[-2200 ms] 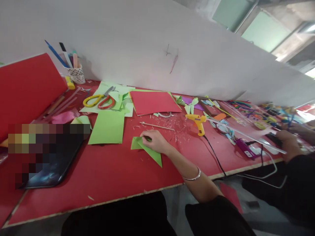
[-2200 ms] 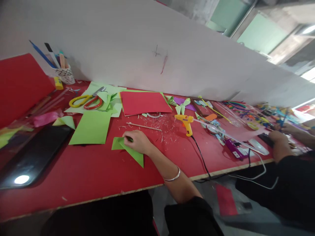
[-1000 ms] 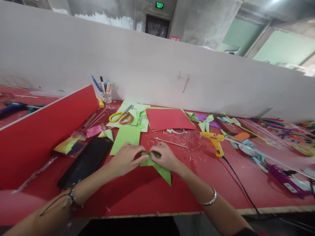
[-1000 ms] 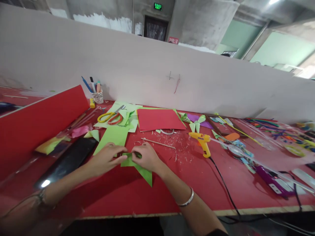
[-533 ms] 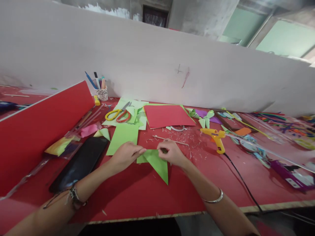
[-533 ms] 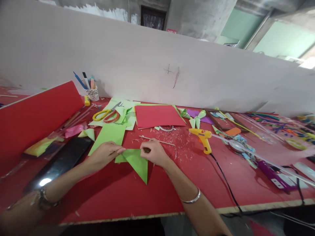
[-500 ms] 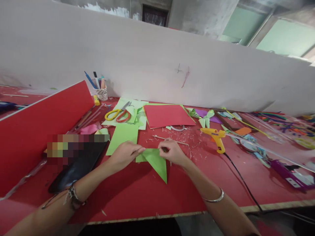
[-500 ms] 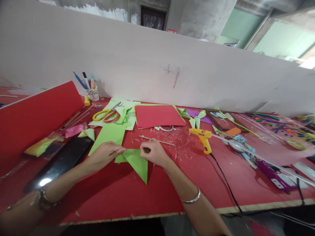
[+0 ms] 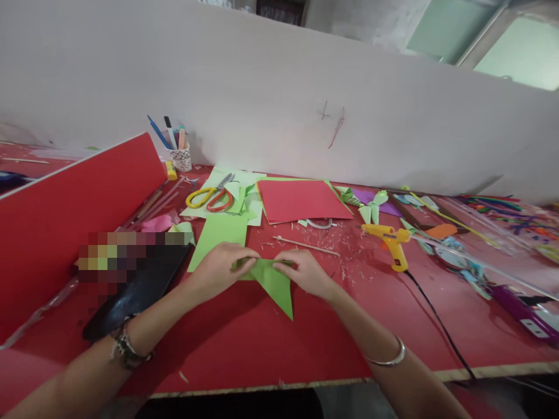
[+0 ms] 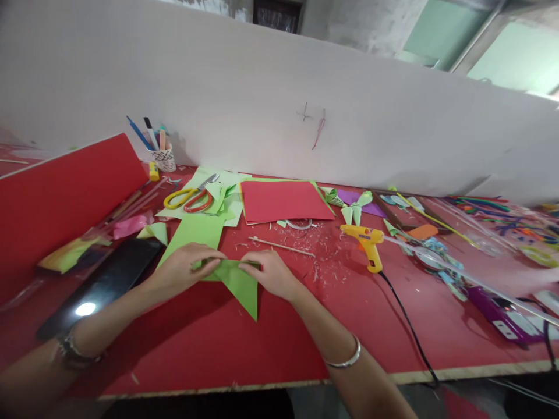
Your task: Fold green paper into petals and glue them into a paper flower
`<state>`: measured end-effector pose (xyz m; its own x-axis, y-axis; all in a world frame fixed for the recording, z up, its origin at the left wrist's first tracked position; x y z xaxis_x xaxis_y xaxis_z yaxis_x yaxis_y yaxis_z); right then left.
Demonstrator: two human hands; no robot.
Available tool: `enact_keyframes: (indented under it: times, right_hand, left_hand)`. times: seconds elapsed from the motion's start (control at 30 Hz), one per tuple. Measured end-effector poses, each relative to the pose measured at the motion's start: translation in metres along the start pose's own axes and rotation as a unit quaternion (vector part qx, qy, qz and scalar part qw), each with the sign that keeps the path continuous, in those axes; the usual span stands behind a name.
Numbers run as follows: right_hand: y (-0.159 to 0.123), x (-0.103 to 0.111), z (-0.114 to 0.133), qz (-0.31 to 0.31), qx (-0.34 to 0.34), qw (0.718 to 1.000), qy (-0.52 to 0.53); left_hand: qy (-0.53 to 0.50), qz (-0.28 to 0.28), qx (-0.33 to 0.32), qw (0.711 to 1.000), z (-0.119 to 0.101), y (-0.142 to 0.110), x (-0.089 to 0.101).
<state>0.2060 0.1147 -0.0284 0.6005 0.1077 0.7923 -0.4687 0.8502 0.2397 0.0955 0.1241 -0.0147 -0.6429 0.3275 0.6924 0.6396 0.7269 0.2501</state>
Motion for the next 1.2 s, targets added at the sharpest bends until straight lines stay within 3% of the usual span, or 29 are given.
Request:
enact_keyframes:
  times: [0.1, 0.2, 0.3, 0.4, 0.5, 0.6, 0.67, 0.77, 0.87, 1.0, 1.07, 1.2]
  right_hand:
    - [-0.002, -0.008, 0.003, 0.019, -0.006, 1.0, 0.007]
    - [-0.002, -0.01, 0.005, 0.028, -0.002, 1.0, 0.0]
    - [-0.003, -0.006, 0.0, 0.023, -0.021, 0.999, 0.008]
    - [-0.004, 0.002, -0.015, -0.02, -0.061, 0.997, 0.046]
    - [-0.007, 0.012, -0.037, -0.097, -0.131, 0.979, 0.12]
    - [-0.007, 0.017, -0.035, -0.144, -0.105, 0.967, 0.184]
    - [-0.006, 0.018, -0.022, -0.144, -0.047, 0.97, 0.189]
    - [-0.004, 0.01, -0.01, -0.106, -0.007, 0.98, 0.167]
    - [-0.004, 0.003, -0.006, -0.074, 0.001, 0.986, 0.147]
    - [-0.005, 0.003, -0.009, -0.068, -0.031, 0.989, 0.13]
    - [-0.008, 0.013, -0.013, -0.114, -0.063, 0.983, 0.126]
    - [-0.022, 0.043, -0.011, -0.281, -0.071, 0.952, 0.102]
  left_hand:
    - [0.101, -0.007, -0.081, 0.992, -0.017, -0.002, -0.006]
    - [0.172, -0.017, -0.111, 0.979, -0.023, -0.005, -0.006]
    - [0.187, -0.037, -0.088, 0.978, -0.017, -0.006, 0.005]
    - [0.199, -0.081, -0.017, 0.976, -0.002, -0.007, 0.025]
    - [0.121, -0.151, 0.065, 0.979, 0.012, -0.012, 0.043]
    - [-0.066, -0.168, 0.099, 0.979, 0.02, -0.013, 0.04]
    - [-0.171, -0.148, 0.104, 0.968, 0.021, -0.011, 0.03]
    - [-0.252, -0.054, 0.116, 0.959, 0.019, -0.007, 0.003]
    - [-0.225, 0.032, 0.119, 0.967, 0.014, -0.008, -0.018]
    - [-0.223, 0.046, 0.152, 0.962, 0.021, -0.011, -0.027]
    - [-0.215, 0.022, 0.165, 0.962, 0.026, -0.012, -0.024]
    - [-0.145, -0.037, 0.162, 0.975, 0.031, -0.012, -0.011]
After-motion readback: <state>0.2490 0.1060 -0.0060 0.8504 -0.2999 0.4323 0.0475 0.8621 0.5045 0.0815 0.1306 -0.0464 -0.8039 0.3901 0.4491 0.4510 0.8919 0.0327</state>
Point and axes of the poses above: each hand's wrist, its own y-axis towards the middle knuckle, its own x-axis out of the back of the hand, z = x × y, the point moved 9 cm from there along y, towards the middle knuckle, and after that the axes turned 14 degrees about -y, right-handed, at the moved point
